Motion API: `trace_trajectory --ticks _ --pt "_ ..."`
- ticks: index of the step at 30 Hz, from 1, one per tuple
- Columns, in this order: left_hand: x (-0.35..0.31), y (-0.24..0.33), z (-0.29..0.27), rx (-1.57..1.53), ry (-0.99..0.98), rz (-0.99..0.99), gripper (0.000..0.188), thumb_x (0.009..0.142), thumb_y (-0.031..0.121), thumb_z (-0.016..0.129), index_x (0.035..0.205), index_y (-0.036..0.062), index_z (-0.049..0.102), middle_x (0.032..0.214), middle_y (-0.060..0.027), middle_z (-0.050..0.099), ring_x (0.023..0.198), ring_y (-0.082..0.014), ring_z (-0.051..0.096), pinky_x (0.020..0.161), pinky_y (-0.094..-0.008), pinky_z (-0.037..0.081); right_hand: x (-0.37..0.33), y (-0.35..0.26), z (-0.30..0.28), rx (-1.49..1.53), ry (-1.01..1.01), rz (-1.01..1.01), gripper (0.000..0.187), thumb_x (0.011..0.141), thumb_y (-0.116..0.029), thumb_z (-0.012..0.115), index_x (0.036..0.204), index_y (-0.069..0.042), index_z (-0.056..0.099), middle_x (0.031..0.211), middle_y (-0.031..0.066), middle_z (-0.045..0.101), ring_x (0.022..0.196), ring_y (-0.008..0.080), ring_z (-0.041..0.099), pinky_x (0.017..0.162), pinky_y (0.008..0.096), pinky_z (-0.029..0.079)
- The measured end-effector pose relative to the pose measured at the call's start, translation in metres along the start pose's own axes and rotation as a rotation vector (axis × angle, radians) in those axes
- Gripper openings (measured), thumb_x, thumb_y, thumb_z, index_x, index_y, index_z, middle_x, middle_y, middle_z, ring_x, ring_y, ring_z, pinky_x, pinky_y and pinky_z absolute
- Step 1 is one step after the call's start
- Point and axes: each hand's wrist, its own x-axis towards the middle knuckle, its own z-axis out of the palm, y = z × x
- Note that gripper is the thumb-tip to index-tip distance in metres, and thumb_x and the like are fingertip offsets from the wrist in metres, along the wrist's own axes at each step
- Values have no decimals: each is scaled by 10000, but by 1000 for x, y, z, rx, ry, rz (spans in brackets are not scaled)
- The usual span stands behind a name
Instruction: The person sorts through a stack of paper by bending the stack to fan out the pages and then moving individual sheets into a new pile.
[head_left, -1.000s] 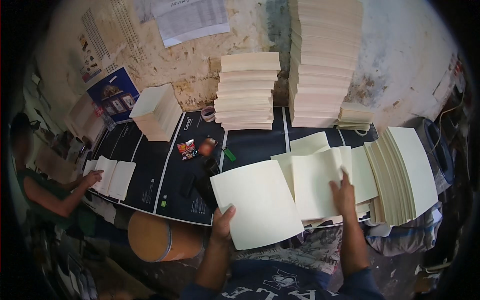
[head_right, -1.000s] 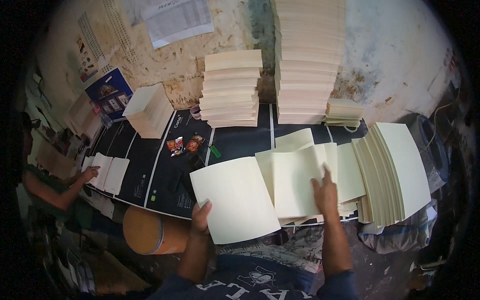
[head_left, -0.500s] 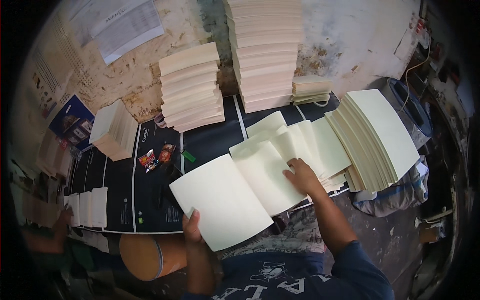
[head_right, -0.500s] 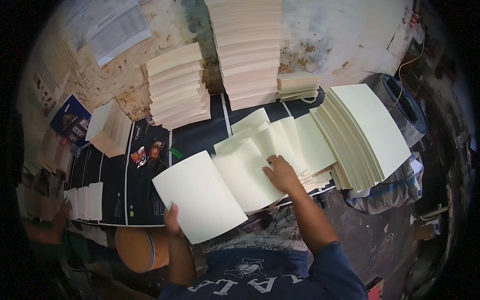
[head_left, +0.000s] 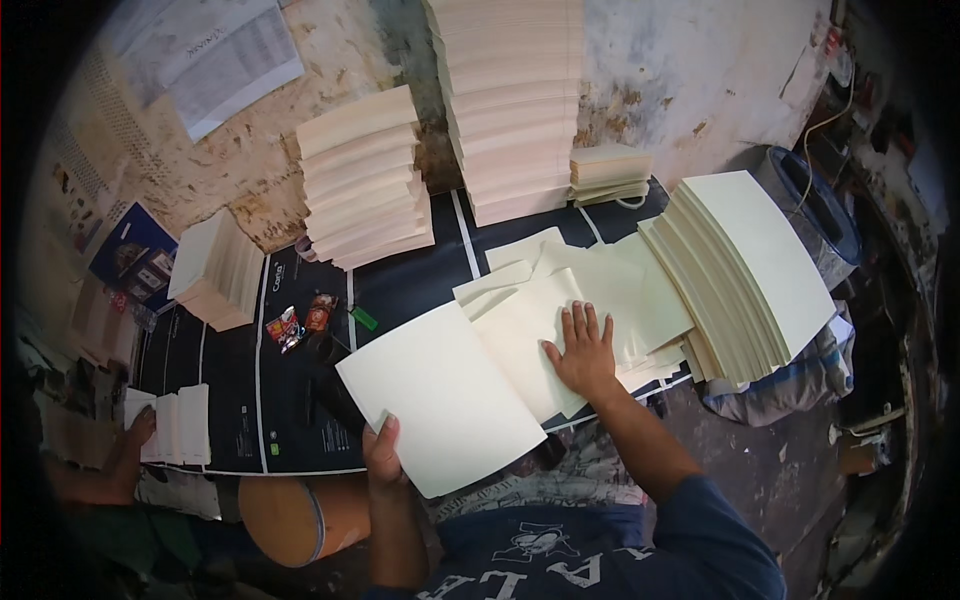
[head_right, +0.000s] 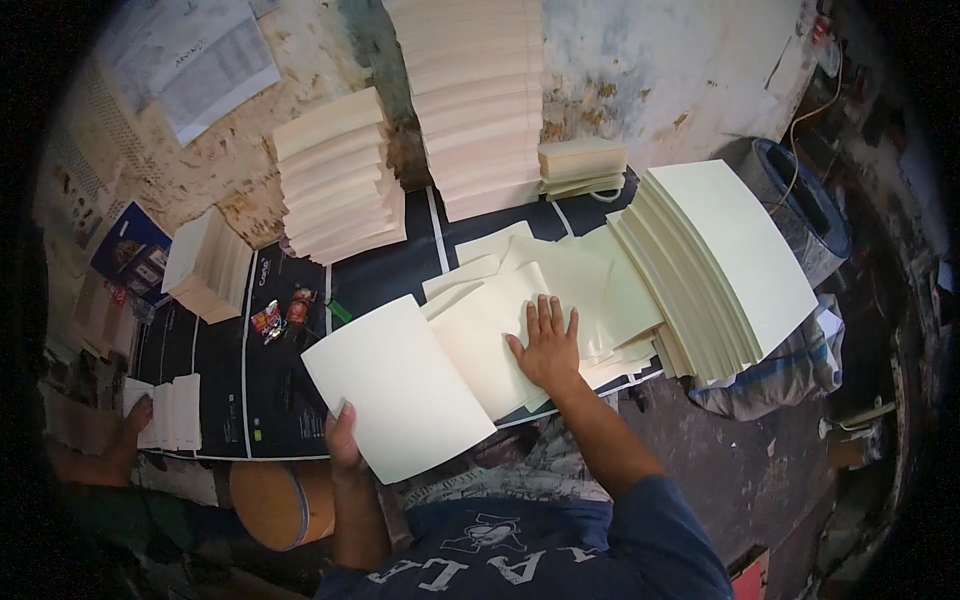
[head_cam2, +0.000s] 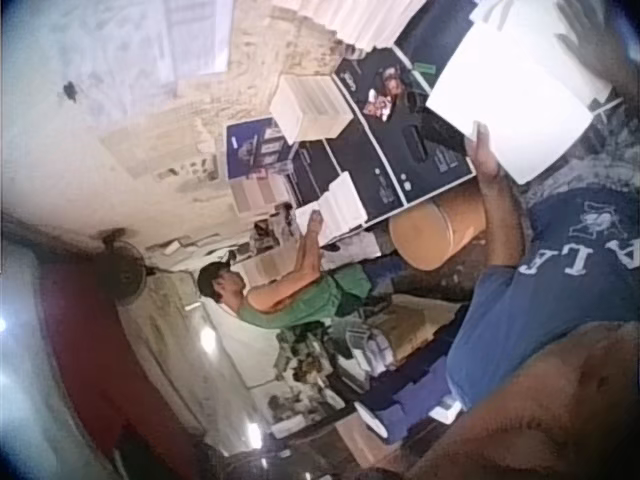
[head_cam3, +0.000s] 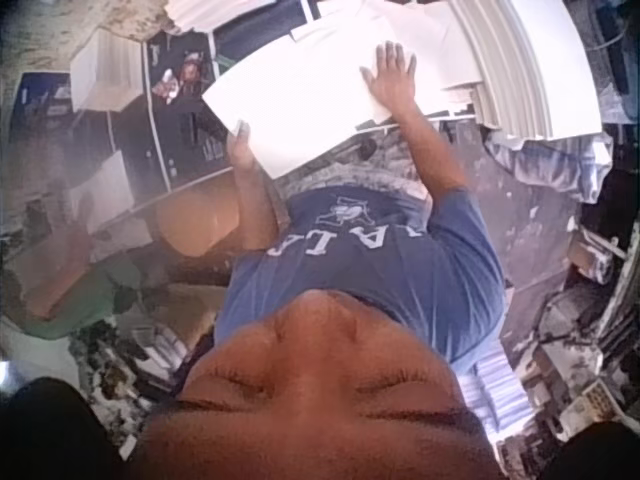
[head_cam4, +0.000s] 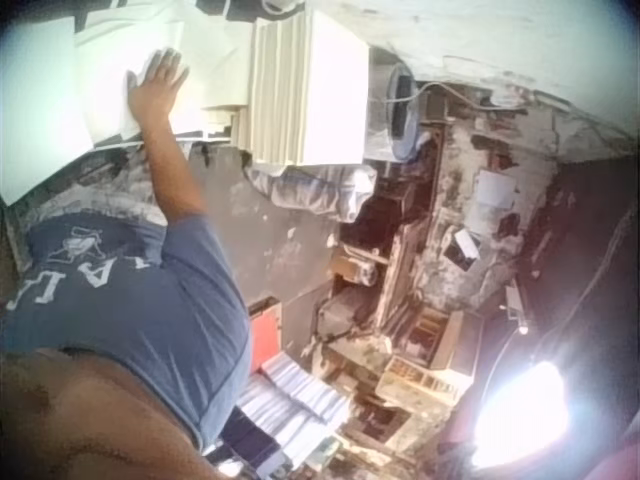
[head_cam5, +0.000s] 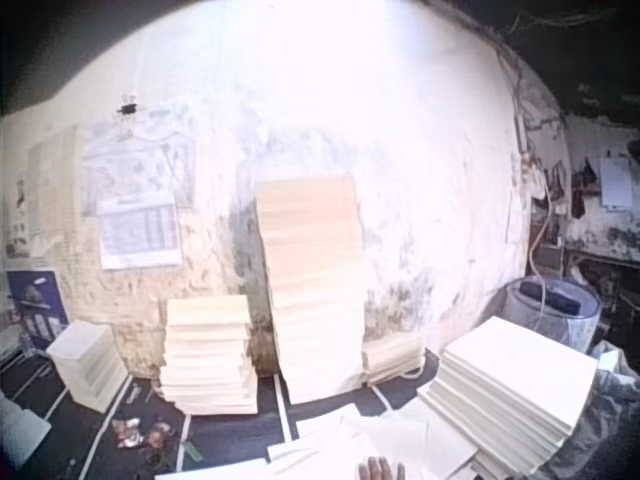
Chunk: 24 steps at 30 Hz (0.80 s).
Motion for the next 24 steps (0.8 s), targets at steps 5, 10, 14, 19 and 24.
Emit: trace_trajectory --ticks 5,10,14,19,24 --pt "-2 -8 -3 52 -61 -19 514 936 203 557 1360 -49 411 1231 -170 587 1089 -274 609 934 -400 497 9 -27 -64 284 167 -1 671 943 -524 519 1312 36 533 1413 222 482 1384 345 368 1140 544 224" --pt "-5 -14 -5 43 -78 -25 513 943 214 558 1352 -57 408 1222 -176 587 1083 -277 611 937 -405 498 -11 -51 -123 954 -317 -111 531 846 -434 713 1050 55 676 1044 254 671 990 371 642 883 414 488" --pt "-8 -7 -13 19 -21 -26 523 942 223 565 1350 -62 405 1225 -181 583 1083 -281 611 930 -408 503 25 -6 -108 601 -81 115 443 854 -384 701 869 57 663 847 240 665 819 352 655 754 458 501" --pt "-5 -1 -16 -65 -27 -7 459 948 191 593 1311 -53 451 1190 -174 612 1059 -268 627 922 -400 512 14 -30 -104 439 316 -122 557 833 -431 722 1118 38 623 1013 228 661 902 368 637 792 435 499" --pt "-6 -24 -18 -79 -26 -6 437 967 181 578 1331 -26 453 1211 -161 605 1059 -251 623 918 -394 512 -5 -79 -146 797 -514 -6 549 899 -528 615 868 15 685 661 214 643 679 398 656 689 428 521"
